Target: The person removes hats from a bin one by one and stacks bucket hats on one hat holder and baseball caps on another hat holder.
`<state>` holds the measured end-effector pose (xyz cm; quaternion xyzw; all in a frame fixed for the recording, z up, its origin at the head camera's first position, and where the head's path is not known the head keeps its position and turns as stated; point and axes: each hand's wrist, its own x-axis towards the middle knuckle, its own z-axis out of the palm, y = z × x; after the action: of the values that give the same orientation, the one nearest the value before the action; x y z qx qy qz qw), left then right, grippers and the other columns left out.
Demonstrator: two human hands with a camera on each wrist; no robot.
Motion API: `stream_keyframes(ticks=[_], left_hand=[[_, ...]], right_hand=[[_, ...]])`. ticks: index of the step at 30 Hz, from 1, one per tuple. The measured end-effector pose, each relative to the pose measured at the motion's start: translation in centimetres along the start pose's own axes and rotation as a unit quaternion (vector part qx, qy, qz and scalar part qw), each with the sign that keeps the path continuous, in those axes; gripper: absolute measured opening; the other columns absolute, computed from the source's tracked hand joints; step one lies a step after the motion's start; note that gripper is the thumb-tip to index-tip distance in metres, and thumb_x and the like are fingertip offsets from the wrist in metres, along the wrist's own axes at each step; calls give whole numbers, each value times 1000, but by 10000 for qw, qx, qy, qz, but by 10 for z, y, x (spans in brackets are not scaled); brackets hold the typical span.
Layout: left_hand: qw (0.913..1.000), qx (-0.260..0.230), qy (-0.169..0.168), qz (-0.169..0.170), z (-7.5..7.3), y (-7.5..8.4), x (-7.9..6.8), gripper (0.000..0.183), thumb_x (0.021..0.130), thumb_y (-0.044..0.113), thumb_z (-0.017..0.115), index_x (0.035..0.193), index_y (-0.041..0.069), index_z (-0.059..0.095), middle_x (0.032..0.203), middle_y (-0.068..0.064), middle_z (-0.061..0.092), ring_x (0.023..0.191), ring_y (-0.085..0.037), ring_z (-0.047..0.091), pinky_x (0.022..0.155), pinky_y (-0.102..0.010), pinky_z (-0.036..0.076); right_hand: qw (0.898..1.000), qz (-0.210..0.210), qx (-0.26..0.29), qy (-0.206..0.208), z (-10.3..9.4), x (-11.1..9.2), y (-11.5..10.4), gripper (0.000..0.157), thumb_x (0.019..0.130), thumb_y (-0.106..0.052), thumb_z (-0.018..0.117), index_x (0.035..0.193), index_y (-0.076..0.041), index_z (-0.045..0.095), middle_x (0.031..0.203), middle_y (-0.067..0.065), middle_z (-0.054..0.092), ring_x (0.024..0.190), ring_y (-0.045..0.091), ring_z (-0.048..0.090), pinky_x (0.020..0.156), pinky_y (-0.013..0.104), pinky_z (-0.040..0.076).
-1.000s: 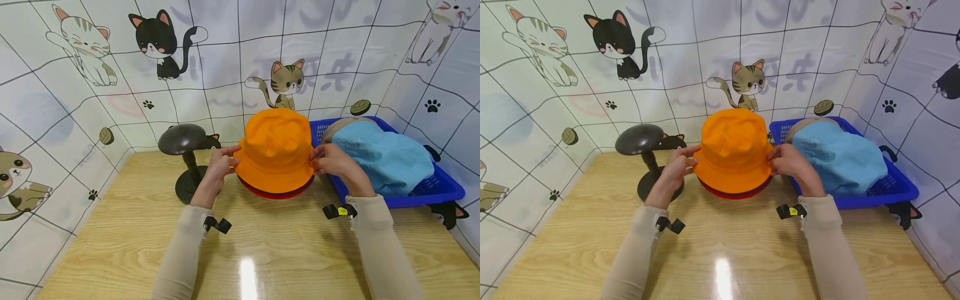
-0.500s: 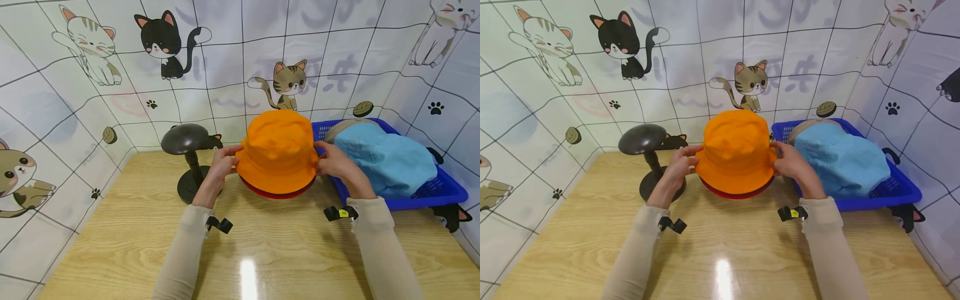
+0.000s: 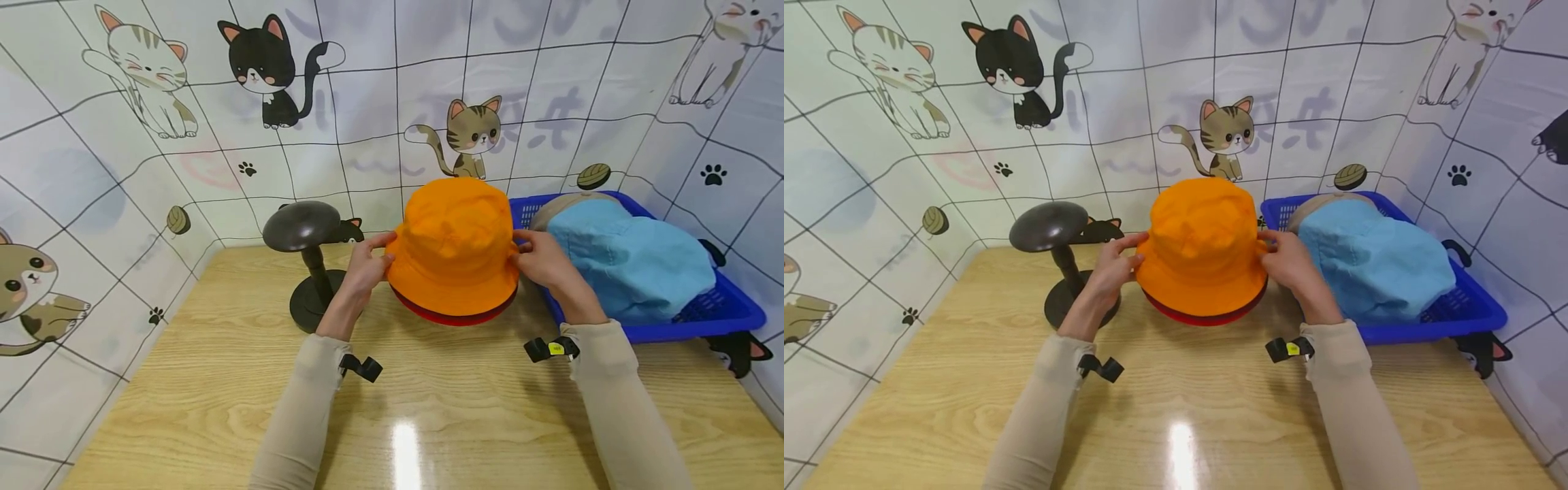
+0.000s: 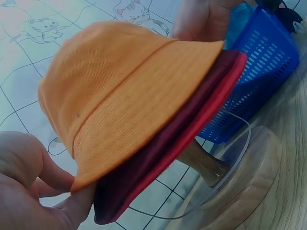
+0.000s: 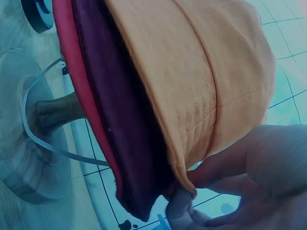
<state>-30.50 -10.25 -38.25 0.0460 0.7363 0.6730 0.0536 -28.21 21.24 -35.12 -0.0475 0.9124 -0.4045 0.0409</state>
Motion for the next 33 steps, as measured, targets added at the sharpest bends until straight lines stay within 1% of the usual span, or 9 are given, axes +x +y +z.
stream_keyframes(ticks=[4,7,9,15,19,23,26,30,33], left_hand=[[10000,-39,-30,-76,1,1,-1,48,104,-3,51,150,10,54,157,-8,47,105,-22,66,72,-23,58],[9998,-98,-90,-156,1,1,0,48,104,-3,51,150,10,53,156,-10,47,106,-22,66,72,-22,58],[9996,-124,-130,-203,1,1,1,48,104,-3,50,151,9,53,155,-10,48,105,-22,67,72,-22,59],[9994,108,-107,-300,1,2,0,48,105,0,51,151,12,53,148,-12,51,100,-21,66,72,-23,59],[9985,499,-2,-212,2,4,-2,48,104,2,52,151,15,53,146,-13,51,103,-25,65,72,-28,62],[9959,873,226,-21,4,6,-5,42,103,3,57,143,14,56,141,-14,54,101,-28,66,73,-32,63],[9885,1395,572,114,5,8,-8,32,101,9,63,133,13,60,133,-12,61,92,-28,69,73,-32,62],[9665,2290,1085,411,5,10,-13,24,99,21,68,121,14,64,118,-9,69,88,-28,69,76,-32,56],[9587,2311,1472,767,7,13,-17,25,102,32,65,117,13,59,106,-9,69,86,-28,66,71,-35,48]], right_hand=[[9997,1,-213,-96,1,2,0,63,94,-2,49,155,9,36,128,33,59,90,33,54,64,29,41],[9996,-4,-230,-168,3,2,-1,64,91,-1,48,153,9,39,112,25,59,75,25,50,60,28,39],[9996,35,-170,-228,3,2,-1,65,89,0,46,154,9,38,110,25,59,71,23,50,60,28,41],[9993,137,-71,-333,3,-1,-4,66,91,0,44,156,9,34,133,33,56,87,28,60,69,28,53],[9991,66,-132,-388,1,-4,-5,63,95,-1,48,156,10,33,137,36,55,99,34,62,73,28,56],[9987,-3,-347,-372,-5,-8,-7,57,98,-3,50,152,11,39,134,38,57,100,37,65,74,31,58],[9981,-44,-564,-228,-12,-13,-9,49,101,-6,50,146,9,47,130,38,60,95,37,69,75,36,60],[9974,-105,-716,-65,-27,-23,-13,43,105,-13,50,145,3,52,134,36,59,98,40,70,82,42,60],[9976,-202,-646,108,-40,-32,-14,42,108,-16,48,146,0,53,138,33,57,104,41,68,83,38,60]])
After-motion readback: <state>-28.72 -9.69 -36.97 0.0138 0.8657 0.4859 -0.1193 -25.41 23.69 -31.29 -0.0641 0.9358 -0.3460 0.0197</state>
